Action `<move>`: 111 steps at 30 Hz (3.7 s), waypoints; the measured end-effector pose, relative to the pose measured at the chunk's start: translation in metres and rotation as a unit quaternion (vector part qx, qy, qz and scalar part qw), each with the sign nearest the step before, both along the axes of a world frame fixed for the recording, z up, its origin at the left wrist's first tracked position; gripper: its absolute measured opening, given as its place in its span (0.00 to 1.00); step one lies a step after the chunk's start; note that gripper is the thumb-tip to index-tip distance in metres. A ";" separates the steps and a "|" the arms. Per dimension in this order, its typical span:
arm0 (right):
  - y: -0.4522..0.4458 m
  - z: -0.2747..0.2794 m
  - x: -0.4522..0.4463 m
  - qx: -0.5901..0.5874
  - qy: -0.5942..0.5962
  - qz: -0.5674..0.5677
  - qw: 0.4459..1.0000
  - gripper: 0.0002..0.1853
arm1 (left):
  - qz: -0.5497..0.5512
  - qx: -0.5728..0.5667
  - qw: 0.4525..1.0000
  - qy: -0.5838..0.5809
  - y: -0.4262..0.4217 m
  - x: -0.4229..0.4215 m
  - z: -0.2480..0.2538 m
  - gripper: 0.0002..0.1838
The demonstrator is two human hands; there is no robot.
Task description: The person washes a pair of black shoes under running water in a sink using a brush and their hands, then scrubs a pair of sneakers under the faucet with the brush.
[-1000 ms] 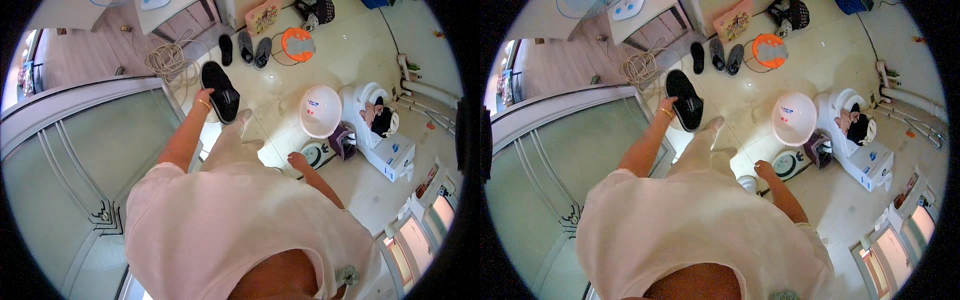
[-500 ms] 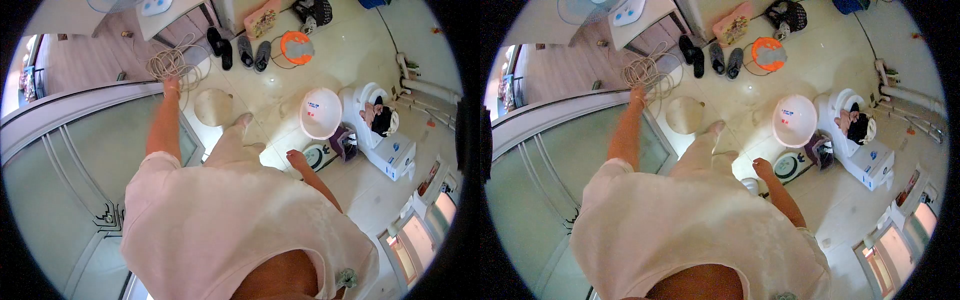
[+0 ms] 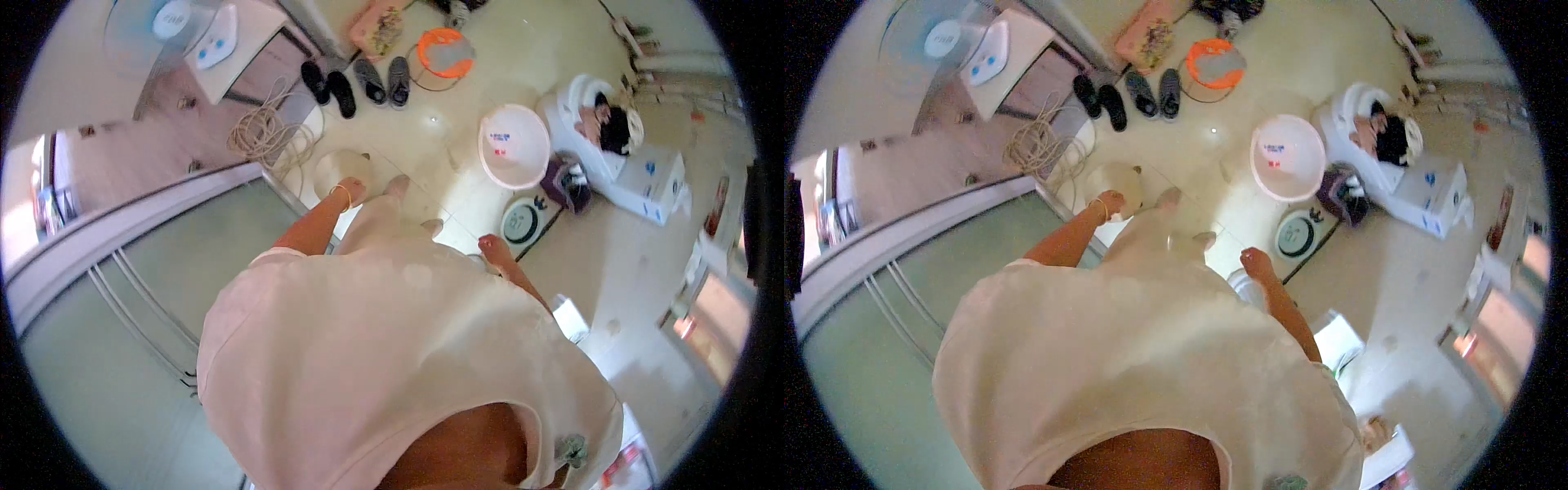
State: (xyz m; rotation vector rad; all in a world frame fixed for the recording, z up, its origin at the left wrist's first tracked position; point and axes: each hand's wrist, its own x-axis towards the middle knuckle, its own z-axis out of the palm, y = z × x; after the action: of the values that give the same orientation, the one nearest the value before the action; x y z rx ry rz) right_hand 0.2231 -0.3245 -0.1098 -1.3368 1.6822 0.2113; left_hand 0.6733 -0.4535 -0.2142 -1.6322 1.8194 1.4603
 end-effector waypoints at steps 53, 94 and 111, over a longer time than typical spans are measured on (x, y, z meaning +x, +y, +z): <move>0.292 -0.014 0.348 0.042 0.042 -0.962 0.267 0.16 | -0.950 -0.236 0.094 0.183 0.336 -0.540 0.236 0.47; 0.293 -0.542 0.314 0.024 -0.101 -0.994 -0.046 0.37 | -0.897 -0.271 0.019 0.349 0.216 -0.631 0.208 0.39; 0.243 -0.457 0.310 -0.060 0.168 -0.975 -0.134 0.07 | -0.880 -0.177 0.034 0.439 0.348 -0.553 0.175 0.37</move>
State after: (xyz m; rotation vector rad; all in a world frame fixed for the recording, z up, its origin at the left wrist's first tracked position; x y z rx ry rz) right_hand 0.5335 -0.0820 -0.5664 -2.1230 -1.5251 1.2251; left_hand 0.1205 -0.1050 -0.0394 2.2029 2.0265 0.0751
